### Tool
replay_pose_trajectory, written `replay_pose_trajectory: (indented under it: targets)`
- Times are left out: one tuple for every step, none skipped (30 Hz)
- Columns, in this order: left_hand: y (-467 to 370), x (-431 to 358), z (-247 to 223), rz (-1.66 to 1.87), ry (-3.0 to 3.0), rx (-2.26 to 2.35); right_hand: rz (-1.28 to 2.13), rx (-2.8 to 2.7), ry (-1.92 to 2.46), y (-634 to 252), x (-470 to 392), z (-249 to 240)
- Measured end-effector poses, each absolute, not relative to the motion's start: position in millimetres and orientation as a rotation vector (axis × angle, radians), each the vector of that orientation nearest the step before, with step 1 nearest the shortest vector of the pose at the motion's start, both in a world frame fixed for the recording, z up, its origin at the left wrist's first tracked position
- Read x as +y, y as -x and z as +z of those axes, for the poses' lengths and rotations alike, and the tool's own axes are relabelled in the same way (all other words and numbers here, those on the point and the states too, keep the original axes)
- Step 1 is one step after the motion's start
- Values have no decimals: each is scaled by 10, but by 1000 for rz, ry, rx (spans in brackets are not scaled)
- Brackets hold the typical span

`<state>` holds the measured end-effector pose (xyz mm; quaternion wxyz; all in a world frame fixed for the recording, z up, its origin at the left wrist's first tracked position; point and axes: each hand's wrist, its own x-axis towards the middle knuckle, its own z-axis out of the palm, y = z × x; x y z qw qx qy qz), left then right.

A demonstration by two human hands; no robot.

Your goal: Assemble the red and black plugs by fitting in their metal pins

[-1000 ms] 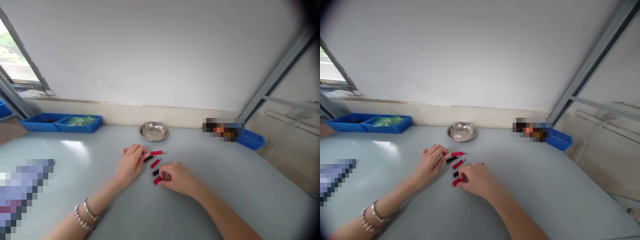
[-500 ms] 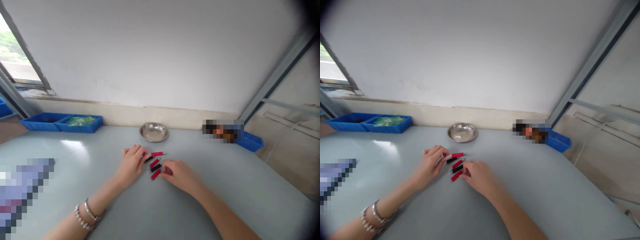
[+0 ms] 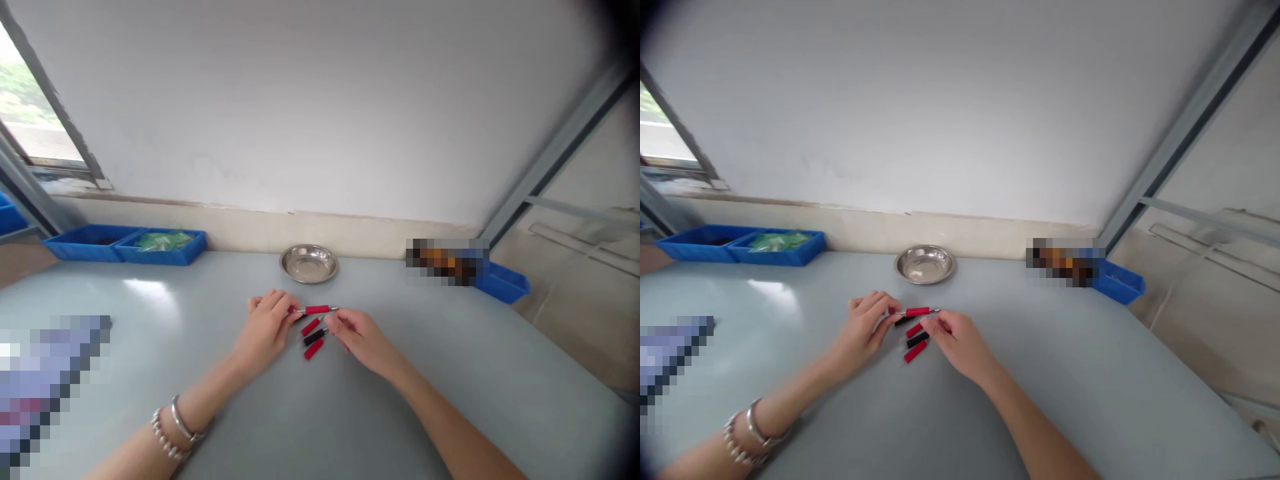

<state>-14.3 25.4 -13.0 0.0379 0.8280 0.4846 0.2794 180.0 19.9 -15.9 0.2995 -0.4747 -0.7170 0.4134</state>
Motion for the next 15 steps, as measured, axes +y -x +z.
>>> replay_pose_trajectory:
  targets:
    - [141, 252, -129, 863, -2544, 1477, 1117, -1872, 1249, -1797, 205, -159]
    - [140, 250, -127, 870, -2547, 1465, 1130, -1843, 1243, -1795, 210, -158]
    - [138, 247, -125, 878, -2550, 1455, 1142, -1816, 1241, -1794, 215, -156]
    - [136, 245, -123, 886, -2552, 1447, 1153, -1791, 1242, -1794, 220, -154]
    - [135, 243, -122, 893, -2555, 1439, 1163, -1770, 1241, -1795, 224, -152]
    - [134, 241, -121, 898, -2558, 1430, 1168, -1755, 1235, -1798, 227, -148]
    - [134, 240, -121, 901, -2563, 1420, 1171, -1745, 1226, -1800, 228, -144]
    - [134, 238, -122, 902, -2567, 1409, 1172, -1740, 1216, -1803, 228, -141]
    - [135, 237, -123, 902, -2570, 1398, 1173, -1738, 1206, -1804, 227, -137]
    - [135, 236, -125, 903, -2574, 1388, 1175, -1735, 1198, -1805, 225, -134]
    - [136, 235, -127, 903, -2575, 1381, 1179, -1730, 1191, -1805, 224, -133]
    - [136, 235, -129, 904, -2575, 1378, 1185, -1723, 1186, -1805, 223, -134]
    - [137, 234, -132, 906, -2575, 1376, 1195, -1716, 1181, -1805, 223, -136]
    - [137, 234, -134, 904, -2573, 1375, 1207, -1710, 1173, -1804, 226, -140]
    - [138, 234, -135, 902, -2572, 1372, 1222, -1701, 1163, -1803, 230, -145]
